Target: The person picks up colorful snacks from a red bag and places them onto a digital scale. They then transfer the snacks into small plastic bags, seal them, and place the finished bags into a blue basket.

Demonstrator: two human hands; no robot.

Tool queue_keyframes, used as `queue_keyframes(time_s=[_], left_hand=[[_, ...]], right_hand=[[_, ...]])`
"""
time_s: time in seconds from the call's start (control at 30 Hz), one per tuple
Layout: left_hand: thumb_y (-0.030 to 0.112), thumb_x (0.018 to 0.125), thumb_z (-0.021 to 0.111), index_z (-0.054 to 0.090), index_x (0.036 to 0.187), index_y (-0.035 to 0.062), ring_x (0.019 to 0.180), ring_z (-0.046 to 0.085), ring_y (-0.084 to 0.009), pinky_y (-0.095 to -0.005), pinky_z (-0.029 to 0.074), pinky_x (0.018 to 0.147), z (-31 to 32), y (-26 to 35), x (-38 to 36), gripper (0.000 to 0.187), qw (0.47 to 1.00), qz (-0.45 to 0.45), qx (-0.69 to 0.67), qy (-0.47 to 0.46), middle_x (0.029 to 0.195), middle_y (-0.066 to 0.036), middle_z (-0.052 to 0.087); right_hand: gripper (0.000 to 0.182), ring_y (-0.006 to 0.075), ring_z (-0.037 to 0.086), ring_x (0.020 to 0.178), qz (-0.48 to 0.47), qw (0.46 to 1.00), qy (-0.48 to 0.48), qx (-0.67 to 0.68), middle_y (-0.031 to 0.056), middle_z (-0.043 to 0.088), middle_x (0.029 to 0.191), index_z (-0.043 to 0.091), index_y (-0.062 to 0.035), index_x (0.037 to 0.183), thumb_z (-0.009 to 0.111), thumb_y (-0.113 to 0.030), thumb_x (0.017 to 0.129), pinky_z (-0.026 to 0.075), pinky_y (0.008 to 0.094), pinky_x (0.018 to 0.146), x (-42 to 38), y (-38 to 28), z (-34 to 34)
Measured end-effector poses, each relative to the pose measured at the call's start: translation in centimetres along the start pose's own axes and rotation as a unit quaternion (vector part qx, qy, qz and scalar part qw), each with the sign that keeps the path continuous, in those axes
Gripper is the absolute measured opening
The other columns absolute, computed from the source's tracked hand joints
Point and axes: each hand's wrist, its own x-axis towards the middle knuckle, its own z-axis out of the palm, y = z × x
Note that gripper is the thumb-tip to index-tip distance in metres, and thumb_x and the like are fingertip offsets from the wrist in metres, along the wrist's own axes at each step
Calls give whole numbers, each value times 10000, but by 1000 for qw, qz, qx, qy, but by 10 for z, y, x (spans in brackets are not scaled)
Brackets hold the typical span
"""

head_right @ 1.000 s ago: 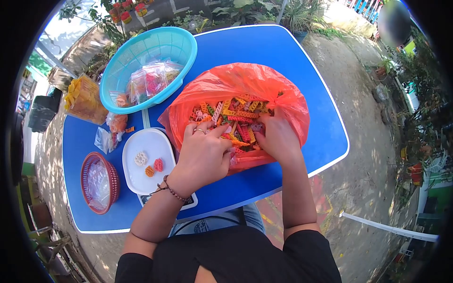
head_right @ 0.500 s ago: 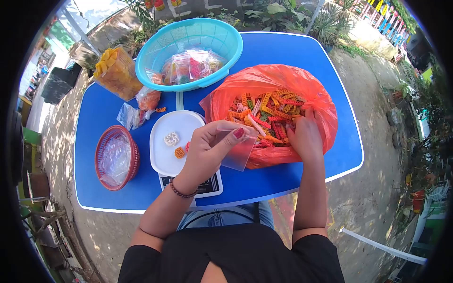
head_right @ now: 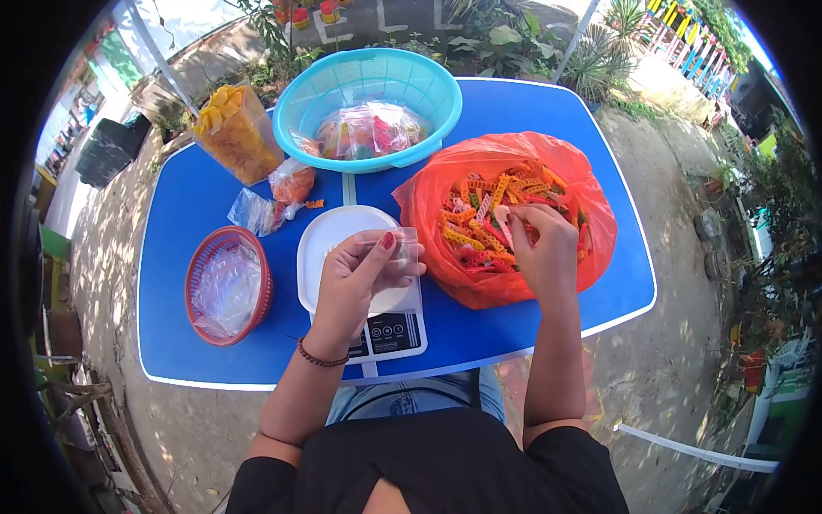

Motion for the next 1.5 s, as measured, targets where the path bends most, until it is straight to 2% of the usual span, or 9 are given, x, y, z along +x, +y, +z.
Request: queue_keyframes(time_s=[0.13,0.3,0.43,0.53,0.67,0.8,1.17,1.37,1.5], left_hand=[[233,1038,625,654,1184,-10,911,762,-218,-300,603,776,-11,5,-4,285,1000,19,3,20,1075,-161,754],[193,1031,633,637,1196,-32,947,756,-236,-311,612,799,-25,22,-19,279,993,90,52,60,1100,-183,743],[168,1032,625,634,1203,-26,955,752,-232,-308,607,804,-45,31,-34,258,981,136,83,106,1113,-184,739],[166,1043,605,645,1200,-16,950,754,-224,-282,591,778,-57,37,-46,244,970,149,122,147,1105,-170,743],[153,1049,591,661,1182,-19,937,755,-216,-275,587,770,-73,26,-56,229,961,154,142,182,1085,-158,750],[132,1047,591,677,1172,-24,913,756,-203,-277,593,772,-79,12,-53,218,955,171,140,197,1054,-146,758],[156,1029,629,688,1180,-28,892,760,-228,-308,608,760,-85,47,11,245,966,204,137,83,1031,-168,758],[183,1068,550,673,1198,-7,891,762,-243,-309,598,772,-90,27,10,261,956,243,82,143,1055,-181,753],[189,1081,519,672,1191,4,874,762,-234,-299,585,746,-95,20,10,264,947,268,61,165,1043,-176,754]], right_hand=[[164,209,739,777,34,988,-17,150,151,746,890,745,25,1057,656,-3,922,585,304,657,-1,-37,21],[130,197,723,719,-130,978,-37,162,157,746,893,739,33,1008,676,5,897,583,299,637,1,-84,51],[145,197,729,732,-154,959,-93,219,144,735,877,732,38,1000,692,38,860,581,291,640,0,-113,74],[140,197,736,748,-138,941,-121,283,150,733,881,723,39,994,689,40,858,581,294,646,-4,-125,92],[136,169,736,772,-101,944,-199,244,129,751,903,738,34,997,702,45,866,568,275,645,-7,-126,102],[122,189,727,747,-126,953,-166,219,134,734,906,728,37,985,694,46,868,569,279,648,-4,-114,110],[147,259,714,759,-251,942,-65,214,131,704,903,699,36,978,688,89,841,579,328,683,6,-85,115],[250,316,665,998,-264,942,-81,193,176,664,1143,701,1,1052,664,104,827,557,371,837,-1,-77,120],[327,323,562,1085,-319,945,-70,37,180,576,1309,709,-58,1099,644,94,816,498,378,869,-1,-87,113]])
